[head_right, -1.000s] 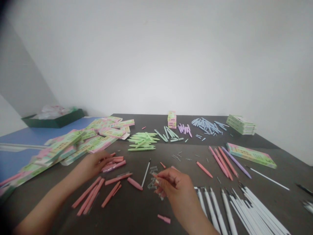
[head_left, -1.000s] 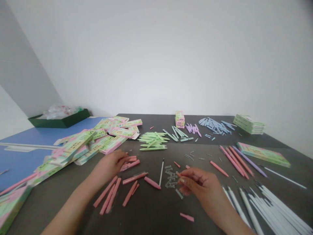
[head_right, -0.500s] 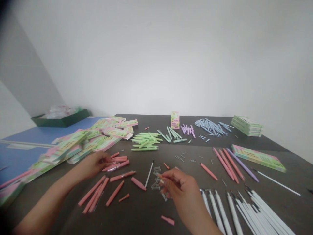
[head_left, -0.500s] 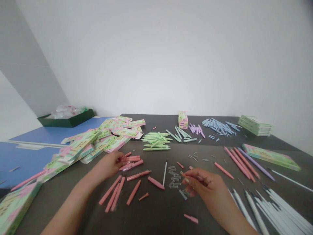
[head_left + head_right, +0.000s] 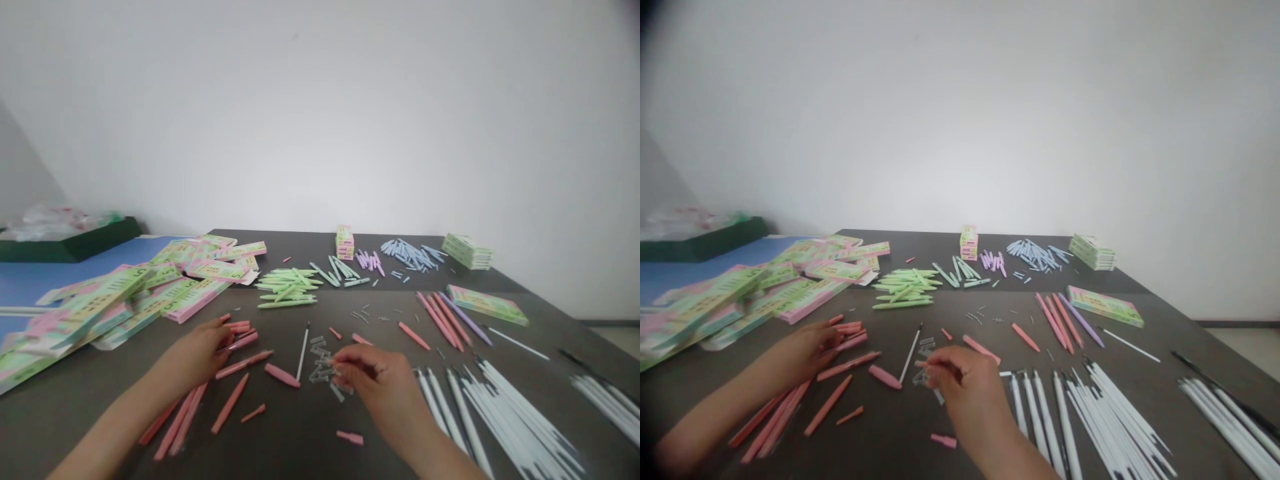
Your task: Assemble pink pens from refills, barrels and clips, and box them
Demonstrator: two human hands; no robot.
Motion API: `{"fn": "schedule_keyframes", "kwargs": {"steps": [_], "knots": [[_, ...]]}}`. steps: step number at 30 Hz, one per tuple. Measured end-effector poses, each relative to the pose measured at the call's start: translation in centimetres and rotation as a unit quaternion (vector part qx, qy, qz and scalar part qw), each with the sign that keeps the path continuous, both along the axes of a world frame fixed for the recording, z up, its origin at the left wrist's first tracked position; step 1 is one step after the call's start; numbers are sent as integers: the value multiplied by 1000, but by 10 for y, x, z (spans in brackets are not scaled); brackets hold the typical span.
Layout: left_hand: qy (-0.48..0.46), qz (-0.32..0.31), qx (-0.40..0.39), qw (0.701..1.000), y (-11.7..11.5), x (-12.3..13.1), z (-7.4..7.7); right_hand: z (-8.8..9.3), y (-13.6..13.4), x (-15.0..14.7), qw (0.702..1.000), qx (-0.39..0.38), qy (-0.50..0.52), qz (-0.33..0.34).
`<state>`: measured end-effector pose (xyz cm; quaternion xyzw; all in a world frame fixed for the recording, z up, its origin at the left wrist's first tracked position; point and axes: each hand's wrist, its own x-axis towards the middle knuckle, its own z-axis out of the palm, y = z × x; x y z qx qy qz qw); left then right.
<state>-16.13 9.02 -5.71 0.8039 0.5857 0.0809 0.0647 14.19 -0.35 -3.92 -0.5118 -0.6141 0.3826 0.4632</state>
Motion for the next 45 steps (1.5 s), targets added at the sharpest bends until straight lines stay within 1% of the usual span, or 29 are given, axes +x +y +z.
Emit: {"fn": "schedule_keyframes", "kwargs": {"steps": [2,4,7,9,11,18,22,25,28,30,33,36,39,42,45], "knots": [[6,-15,3,1000,0,1,2,1,-2,1,996,53,-70,-12],[11,-23,6,1000,-3,4,5,1,-4,1,984,124,-128,-21],[12,-33,8,999,-9,11,11,-2,-5,2,960,225,-167,-19],[13,-39,8,999,-13,16,13,-5,-4,3,947,264,-180,-18],[14,-45,6,999,-16,19,14,-8,-3,4,940,282,-190,-22],[-4,-68,-7,998,-18,23,10,-9,-1,5,930,301,-208,-34],[-20,-54,-19,998,-16,16,17,-8,-2,6,928,290,-232,-31],[-31,-10,-5,999,-9,-5,27,-8,-1,8,924,289,-249,-32],[-30,73,29,996,1,-33,33,-9,-1,10,918,300,-257,-34],[-27,109,30,993,7,-47,31,-10,0,11,915,307,-259,-38],[-27,117,-6,993,12,-57,21,-10,-1,12,911,317,-260,-48],[-33,103,-42,993,10,-57,13,-9,-1,12,905,328,-266,-51],[-37,90,-56,994,5,-54,13,-10,0,12,905,325,-270,-56],[-38,82,-41,995,2,-47,17,-11,0,12,909,317,-267,-53],[-43,69,-8,997,3,-33,19,-13,0,12,909,314,-270,-47]]}}
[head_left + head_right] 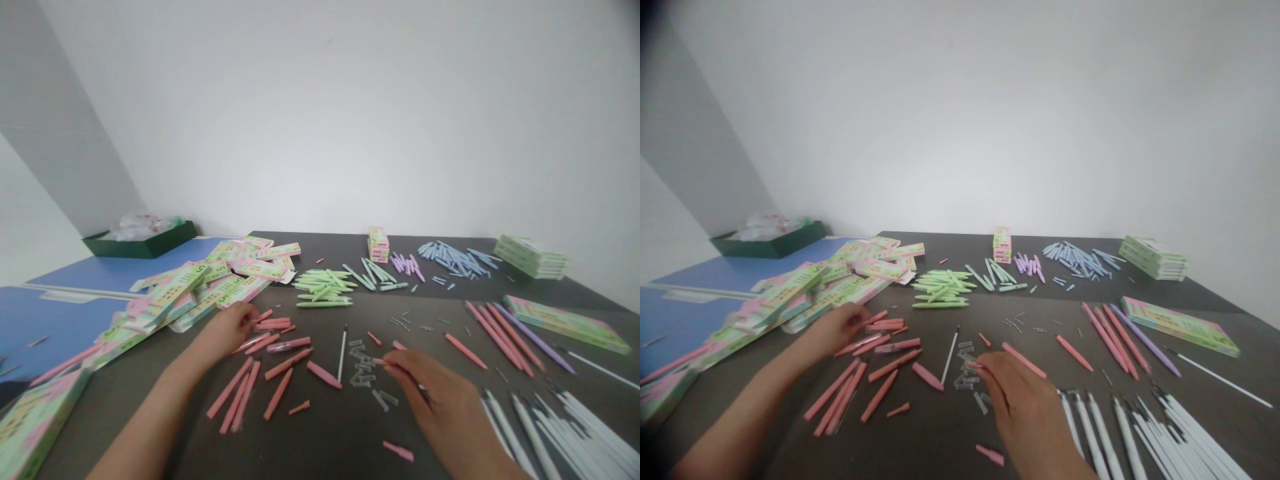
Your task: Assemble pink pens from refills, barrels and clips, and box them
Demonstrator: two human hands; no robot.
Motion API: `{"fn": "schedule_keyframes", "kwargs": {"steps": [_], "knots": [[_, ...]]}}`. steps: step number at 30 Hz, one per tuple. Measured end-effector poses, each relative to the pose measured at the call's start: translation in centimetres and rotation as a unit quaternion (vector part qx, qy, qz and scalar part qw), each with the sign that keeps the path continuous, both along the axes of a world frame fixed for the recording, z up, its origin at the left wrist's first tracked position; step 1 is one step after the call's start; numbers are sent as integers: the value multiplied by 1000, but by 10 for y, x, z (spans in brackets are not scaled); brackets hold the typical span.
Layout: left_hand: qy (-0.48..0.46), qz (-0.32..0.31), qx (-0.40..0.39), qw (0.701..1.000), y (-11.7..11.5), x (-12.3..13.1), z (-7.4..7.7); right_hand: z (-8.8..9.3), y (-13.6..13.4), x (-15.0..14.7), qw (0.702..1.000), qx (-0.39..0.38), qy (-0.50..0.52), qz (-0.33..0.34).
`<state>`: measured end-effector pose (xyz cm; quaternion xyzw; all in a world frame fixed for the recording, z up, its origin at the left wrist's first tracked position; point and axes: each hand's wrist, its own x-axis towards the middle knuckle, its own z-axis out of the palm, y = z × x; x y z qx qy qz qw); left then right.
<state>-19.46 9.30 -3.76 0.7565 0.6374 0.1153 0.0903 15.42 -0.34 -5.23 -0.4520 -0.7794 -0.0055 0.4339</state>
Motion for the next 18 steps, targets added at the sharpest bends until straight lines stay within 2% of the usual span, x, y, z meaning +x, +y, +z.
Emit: {"fn": "schedule_keyframes", "kwargs": {"steps": [5,12,18], "knots": [[4,-26,-4,1000,-4,17,-1,0,0,0,1000,2,-3,4],[29,3,-57,998,-12,9,2,2,0,-1,1000,7,-8,5],[-4,21,-59,998,-6,3,-1,1,-1,0,1000,-6,-16,3]]}}
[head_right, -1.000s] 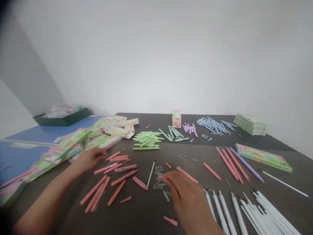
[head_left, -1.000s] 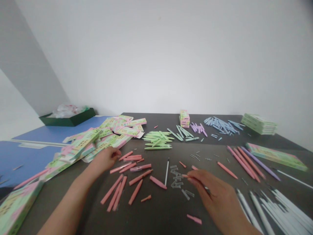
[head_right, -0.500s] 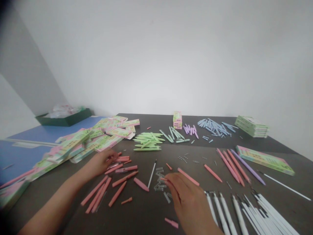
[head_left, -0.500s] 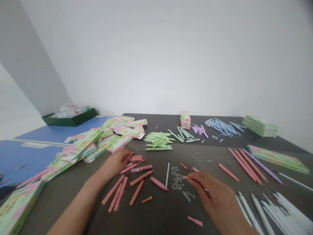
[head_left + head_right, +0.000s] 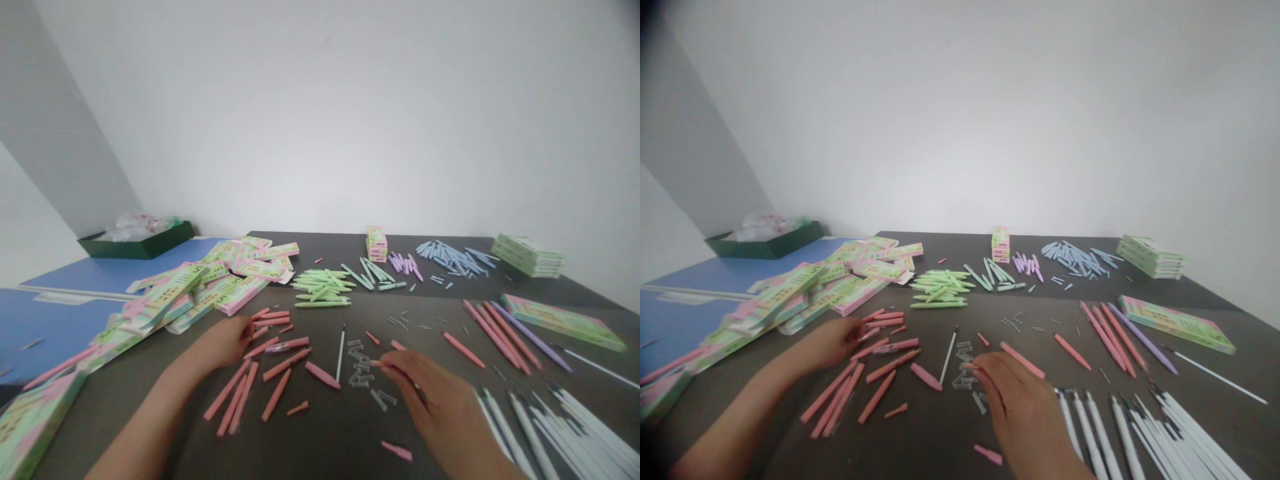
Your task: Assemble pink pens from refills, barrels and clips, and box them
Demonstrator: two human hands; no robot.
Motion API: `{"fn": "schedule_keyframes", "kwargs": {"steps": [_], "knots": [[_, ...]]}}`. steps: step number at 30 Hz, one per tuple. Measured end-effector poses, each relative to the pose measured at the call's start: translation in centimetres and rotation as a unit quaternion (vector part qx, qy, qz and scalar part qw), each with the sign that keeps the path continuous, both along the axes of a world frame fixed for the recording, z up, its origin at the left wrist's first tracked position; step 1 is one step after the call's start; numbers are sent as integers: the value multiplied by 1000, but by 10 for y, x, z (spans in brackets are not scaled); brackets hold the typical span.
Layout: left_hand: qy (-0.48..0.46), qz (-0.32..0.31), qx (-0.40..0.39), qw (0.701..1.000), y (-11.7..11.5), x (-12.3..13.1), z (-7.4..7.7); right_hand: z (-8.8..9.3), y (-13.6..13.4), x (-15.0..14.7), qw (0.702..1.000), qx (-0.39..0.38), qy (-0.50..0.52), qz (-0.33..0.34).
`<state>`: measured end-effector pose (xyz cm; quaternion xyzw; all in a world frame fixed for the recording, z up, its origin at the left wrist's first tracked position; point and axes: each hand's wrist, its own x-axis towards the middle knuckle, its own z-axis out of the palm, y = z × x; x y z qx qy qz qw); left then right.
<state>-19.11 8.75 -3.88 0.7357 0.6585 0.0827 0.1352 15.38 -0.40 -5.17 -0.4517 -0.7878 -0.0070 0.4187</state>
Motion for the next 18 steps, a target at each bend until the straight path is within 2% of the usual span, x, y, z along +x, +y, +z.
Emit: {"fn": "schedule_keyframes", "kwargs": {"steps": [5,9,11,13,15,18], "knots": [[-106,-19,14,994,-3,1,15,2,0,0,1000,9,13,2],[-260,-79,-14,962,-22,31,30,8,-4,-3,998,-18,48,32],[-464,-83,-88,877,-33,53,33,12,-6,-5,996,-45,73,36],[-579,-47,-139,802,-42,72,32,14,-8,-7,994,-47,89,44],[-642,-16,-149,752,-48,88,29,16,-10,-8,994,-25,90,62],[-700,29,-153,697,-56,106,22,17,-12,-13,994,19,71,82]]}}
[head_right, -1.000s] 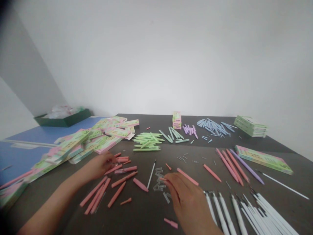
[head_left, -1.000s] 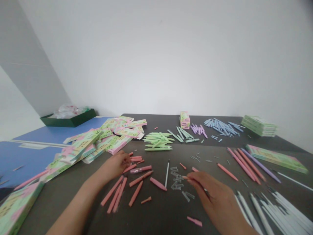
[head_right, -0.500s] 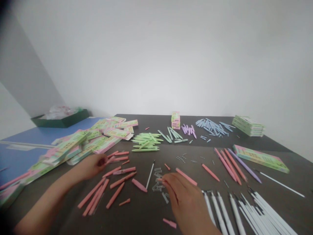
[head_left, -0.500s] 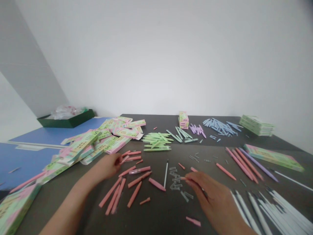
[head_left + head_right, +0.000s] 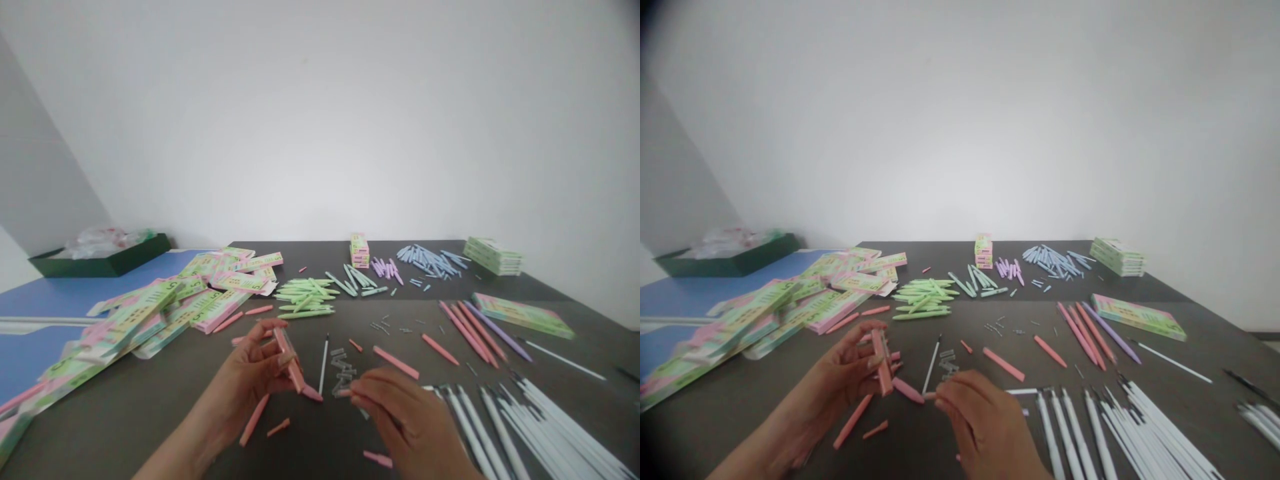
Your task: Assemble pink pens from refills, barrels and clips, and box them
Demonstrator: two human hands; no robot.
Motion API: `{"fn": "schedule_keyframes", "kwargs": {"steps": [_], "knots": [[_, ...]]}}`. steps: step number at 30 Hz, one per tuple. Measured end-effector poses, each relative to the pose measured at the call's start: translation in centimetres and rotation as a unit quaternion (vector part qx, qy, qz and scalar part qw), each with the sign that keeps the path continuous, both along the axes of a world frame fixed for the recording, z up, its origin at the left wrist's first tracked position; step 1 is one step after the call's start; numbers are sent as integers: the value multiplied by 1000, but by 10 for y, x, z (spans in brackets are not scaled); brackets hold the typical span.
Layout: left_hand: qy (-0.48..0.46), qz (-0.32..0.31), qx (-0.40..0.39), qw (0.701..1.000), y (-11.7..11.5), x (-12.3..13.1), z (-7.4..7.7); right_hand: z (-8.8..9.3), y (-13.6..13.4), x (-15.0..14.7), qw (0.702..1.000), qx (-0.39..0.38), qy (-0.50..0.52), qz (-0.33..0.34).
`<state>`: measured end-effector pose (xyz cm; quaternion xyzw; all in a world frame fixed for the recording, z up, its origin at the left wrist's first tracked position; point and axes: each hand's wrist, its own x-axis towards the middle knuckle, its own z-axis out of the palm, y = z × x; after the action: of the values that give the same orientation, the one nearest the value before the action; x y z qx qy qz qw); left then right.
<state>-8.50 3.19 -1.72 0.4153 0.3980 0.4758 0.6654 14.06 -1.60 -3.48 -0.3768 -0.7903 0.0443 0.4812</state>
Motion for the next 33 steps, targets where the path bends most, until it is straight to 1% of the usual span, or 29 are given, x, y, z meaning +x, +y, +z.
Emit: {"fn": "schedule_keyframes", "kwargs": {"steps": [2,4,8,10,13,17,20,22,25,28,30,33], "knots": [[-37,15,-40,998,-5,12,-5,0,-2,-3,1000,24,-12,2],[-63,17,-75,995,-11,23,-10,0,-3,-5,999,38,-14,3],[-101,22,-126,987,-20,41,-18,2,-4,-3,999,39,1,-3],[-113,44,-139,983,-22,46,-18,3,-3,-1,999,39,-4,-14],[-116,67,-144,981,-24,49,-14,4,-1,1,999,31,-16,-29],[-101,87,-153,979,-27,49,-9,2,1,3,999,6,-17,-32],[-101,92,-144,980,-28,49,-10,-2,1,5,999,-7,-38,-33],[-97,77,-147,981,-29,50,-12,-6,1,7,997,-11,-68,-37],[-78,38,-144,986,-30,52,-15,-11,-2,11,990,-25,-126,-55],[-48,14,-132,990,-32,56,-17,-11,-4,13,984,-32,-158,-70],[-20,-3,-127,992,-34,57,-20,-8,-4,13,989,-20,-133,-68],[28,-47,-109,992,-34,58,-26,0,-3,11,997,-1,-58,-49]]}}
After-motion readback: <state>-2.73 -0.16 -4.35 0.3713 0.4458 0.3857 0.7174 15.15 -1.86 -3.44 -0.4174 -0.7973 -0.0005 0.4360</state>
